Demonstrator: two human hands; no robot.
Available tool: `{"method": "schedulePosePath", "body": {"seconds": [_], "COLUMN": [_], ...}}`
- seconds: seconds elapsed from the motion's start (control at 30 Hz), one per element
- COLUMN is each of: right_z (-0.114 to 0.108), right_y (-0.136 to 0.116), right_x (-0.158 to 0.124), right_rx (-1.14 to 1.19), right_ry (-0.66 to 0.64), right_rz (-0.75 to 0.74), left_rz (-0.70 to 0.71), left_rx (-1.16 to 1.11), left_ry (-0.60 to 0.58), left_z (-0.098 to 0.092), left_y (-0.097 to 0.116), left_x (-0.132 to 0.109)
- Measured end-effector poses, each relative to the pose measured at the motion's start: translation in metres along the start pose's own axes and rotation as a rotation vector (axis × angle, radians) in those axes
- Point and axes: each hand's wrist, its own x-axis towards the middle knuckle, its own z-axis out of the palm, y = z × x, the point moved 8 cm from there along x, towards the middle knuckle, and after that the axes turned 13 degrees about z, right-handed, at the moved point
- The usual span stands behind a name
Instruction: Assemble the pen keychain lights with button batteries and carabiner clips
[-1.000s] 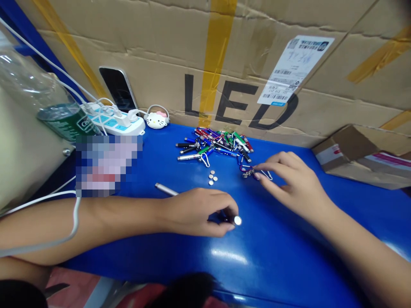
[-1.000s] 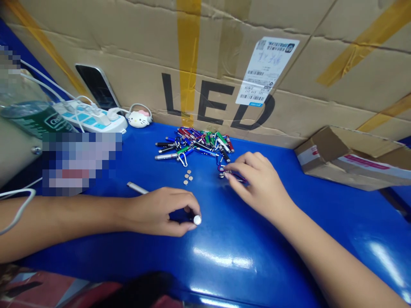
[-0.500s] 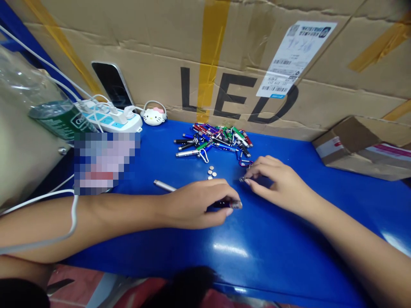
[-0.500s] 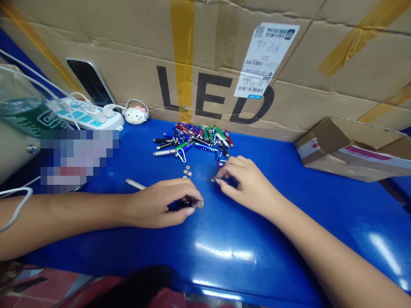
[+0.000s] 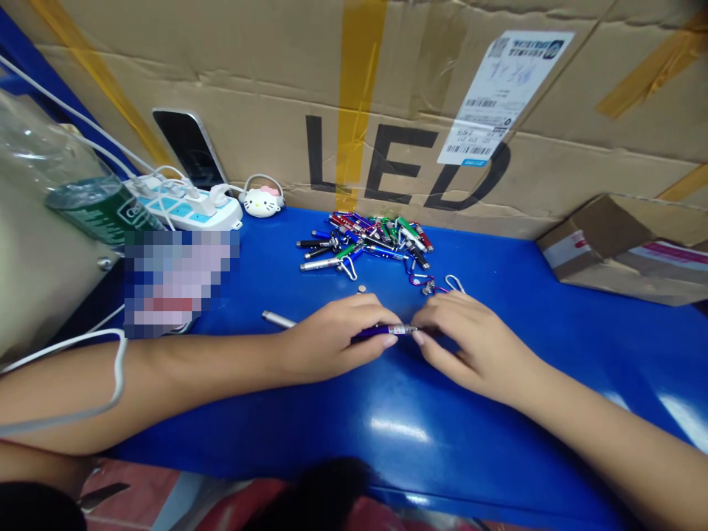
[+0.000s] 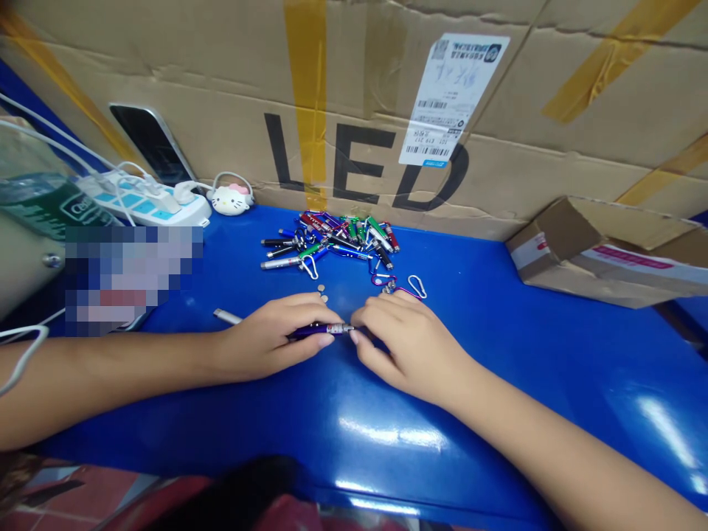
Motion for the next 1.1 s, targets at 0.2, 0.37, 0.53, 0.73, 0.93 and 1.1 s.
{"method": "schedulePosePath", "body": {"seconds": [0.2,0.37,0.53,0.73,0.93,1.1], "right_z": [0.006,0.017,0.047,0.053,0.019,0.01], "right_y": [-0.001,0.014,0.016,0.011,0.001,-0.014], "right_x": [0.0,-0.001,-0.008,-0.003,0.004,0.0], "right_rx": [0.037,0.478,1.108,1.166,0.304,0.166], "right_ry": [-0.055,-0.16,-0.396,-0.409,-0.057,0.055], "right_rz": [0.034,0.386,0.687,0.613,0.16,0.037], "left_rz": [0.009,0.146,0.313,0.251,0.044,0.169], "left_rx": [0.027,0.249,0.668,0.566,0.058,0.104], "left_ry": [0.036,0.06,-0.091,-0.107,0.066,0.108], "left_z": [-0.001,-0.004,-0.004,-0.006,-0.012,-0.015], "left_y": [-0.002,0.006,0.024,0.017,0.003,0.017], "left_x": [0.002,-0.003,-0.004,-0.002,0.001,-0.001]}}
